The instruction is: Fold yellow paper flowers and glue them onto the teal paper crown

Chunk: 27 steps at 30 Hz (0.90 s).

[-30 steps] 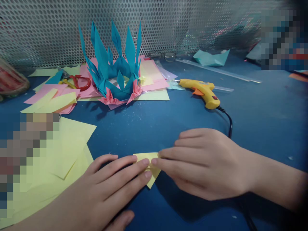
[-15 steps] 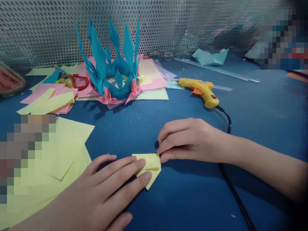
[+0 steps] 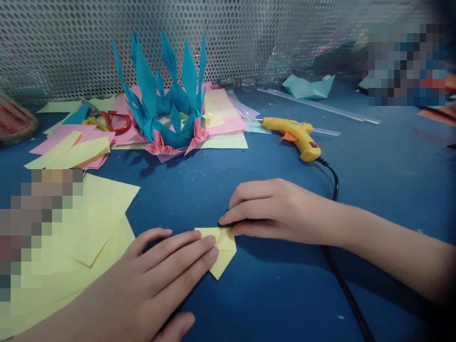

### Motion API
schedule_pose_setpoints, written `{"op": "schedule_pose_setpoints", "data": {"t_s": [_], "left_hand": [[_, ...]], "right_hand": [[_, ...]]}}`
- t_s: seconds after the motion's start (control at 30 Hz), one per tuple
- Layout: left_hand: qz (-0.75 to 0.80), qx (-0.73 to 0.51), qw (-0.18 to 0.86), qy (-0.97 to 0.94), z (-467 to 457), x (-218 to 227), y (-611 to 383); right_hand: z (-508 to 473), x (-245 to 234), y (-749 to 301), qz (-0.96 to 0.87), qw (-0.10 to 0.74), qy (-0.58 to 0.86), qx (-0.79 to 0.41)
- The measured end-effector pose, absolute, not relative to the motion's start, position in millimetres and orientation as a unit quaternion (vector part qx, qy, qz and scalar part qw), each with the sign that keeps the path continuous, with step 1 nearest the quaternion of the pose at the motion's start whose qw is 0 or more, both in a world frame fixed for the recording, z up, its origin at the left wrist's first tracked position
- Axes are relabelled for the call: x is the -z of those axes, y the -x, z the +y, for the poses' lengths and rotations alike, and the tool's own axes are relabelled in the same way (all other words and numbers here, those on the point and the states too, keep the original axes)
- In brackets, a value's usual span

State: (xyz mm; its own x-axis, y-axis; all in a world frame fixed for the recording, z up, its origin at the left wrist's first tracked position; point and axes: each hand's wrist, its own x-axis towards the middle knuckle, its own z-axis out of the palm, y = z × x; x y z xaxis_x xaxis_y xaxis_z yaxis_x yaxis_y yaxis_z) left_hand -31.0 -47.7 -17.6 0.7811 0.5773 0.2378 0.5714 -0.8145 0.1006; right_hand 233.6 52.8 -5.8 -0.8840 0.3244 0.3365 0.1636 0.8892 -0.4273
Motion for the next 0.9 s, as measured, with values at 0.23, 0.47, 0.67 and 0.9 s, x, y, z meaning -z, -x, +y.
{"op": "schedule_pose_setpoints", "data": {"t_s": [0.23,0.47,0.67,0.9], "left_hand": [[0.279,-0.125,0.000,-0.952,-45,17,32],[0.277,-0.111,-0.002,-0.954,-47,15,30],[0.283,-0.115,-0.013,-0.952,-47,13,30],[0.277,-0.113,-0.011,-0.954,-47,14,31]], "right_hand": [[51,1,-236,-0.972,0.181,0.094,-0.114],[44,-5,-235,-0.989,0.138,0.051,0.002],[42,-5,-235,-0.983,0.163,0.066,-0.055],[59,5,-237,-0.940,0.224,0.083,-0.244]]}}
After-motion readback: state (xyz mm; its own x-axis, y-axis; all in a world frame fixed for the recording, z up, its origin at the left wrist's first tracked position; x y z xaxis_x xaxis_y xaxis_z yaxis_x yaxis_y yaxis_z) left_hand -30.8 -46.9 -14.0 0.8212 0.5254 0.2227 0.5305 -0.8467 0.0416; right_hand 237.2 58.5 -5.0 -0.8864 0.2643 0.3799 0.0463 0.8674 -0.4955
